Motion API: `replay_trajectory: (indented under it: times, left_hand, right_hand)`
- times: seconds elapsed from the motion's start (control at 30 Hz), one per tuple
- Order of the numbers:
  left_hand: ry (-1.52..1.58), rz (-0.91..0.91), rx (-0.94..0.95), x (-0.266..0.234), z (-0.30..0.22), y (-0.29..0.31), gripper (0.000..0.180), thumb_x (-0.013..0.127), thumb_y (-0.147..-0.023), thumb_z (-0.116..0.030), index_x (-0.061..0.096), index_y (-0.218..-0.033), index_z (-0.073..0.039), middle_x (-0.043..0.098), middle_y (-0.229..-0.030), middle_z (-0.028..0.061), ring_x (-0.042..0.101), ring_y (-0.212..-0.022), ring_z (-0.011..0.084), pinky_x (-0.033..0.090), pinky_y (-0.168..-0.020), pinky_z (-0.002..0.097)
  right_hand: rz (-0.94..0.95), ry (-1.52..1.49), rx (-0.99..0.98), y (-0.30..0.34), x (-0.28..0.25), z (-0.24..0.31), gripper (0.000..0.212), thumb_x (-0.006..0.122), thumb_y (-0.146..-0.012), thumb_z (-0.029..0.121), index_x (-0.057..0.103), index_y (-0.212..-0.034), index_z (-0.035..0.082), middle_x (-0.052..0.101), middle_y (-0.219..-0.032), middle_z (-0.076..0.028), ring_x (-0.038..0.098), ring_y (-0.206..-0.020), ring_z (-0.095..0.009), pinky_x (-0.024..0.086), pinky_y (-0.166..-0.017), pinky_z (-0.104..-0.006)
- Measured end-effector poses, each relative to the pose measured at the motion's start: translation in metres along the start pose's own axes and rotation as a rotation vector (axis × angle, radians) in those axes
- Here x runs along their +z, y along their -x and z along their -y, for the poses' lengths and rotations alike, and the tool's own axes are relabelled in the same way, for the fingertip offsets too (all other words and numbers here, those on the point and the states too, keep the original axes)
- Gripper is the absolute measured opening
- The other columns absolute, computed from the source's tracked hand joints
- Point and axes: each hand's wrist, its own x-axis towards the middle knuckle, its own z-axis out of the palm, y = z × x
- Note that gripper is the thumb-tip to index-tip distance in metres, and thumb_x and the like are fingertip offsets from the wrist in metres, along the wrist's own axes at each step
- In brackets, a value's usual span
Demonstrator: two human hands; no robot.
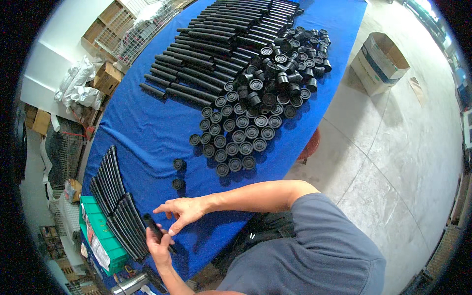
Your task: The person picks up a black tube and a rubber cap, fits the cap onto the end of the tube, and places the assembled piece onto a stack. They then pick up a metal thermos, remove its lid, and set both items down.
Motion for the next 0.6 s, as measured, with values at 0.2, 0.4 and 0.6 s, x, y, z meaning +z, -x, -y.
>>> replay_trajectory:
  times: [0.2,0.4,0.6]
  left_hand:
    - [-0.238,0.142,-0.080,0.002,0.008,0.001,0.024,0.078,-0.077,-0.005,0.059,-0.093,-0.001,0.063,-0.079,0.0007,0.055,-0.067,0.0065,0.046,-0.061,0.0251]
    - [-0.442,0.306,0.052,-0.007,0.014,0.000,0.031,0.078,-0.079,-0.013,0.066,-0.099,0.008,0.068,-0.096,0.0087,0.063,-0.085,0.0160,0.050,-0.074,0.0282]
    - [-0.418,0.141,-0.017,0.000,0.015,0.010,0.042,0.080,-0.080,-0.017,0.060,-0.110,0.004,0.069,-0.102,0.0130,0.065,-0.091,0.0173,0.052,-0.081,0.0320]
  right_hand:
    - [0.130,0.097,-0.049,-0.004,0.002,-0.010,0.068,0.077,-0.076,0.041,0.059,-0.131,0.005,0.059,-0.099,-0.017,0.060,-0.088,-0.029,0.050,-0.081,-0.0404]
    - [0.123,0.096,-0.115,0.002,0.008,-0.008,0.063,0.077,-0.077,0.037,0.061,-0.128,0.004,0.062,-0.104,-0.019,0.060,-0.098,-0.033,0.047,-0.090,-0.0403]
    - [0.148,-0.066,-0.163,0.002,0.008,-0.006,0.041,0.074,-0.086,0.027,0.068,-0.119,0.004,0.064,-0.110,-0.015,0.060,-0.106,-0.028,0.048,-0.091,-0.0383]
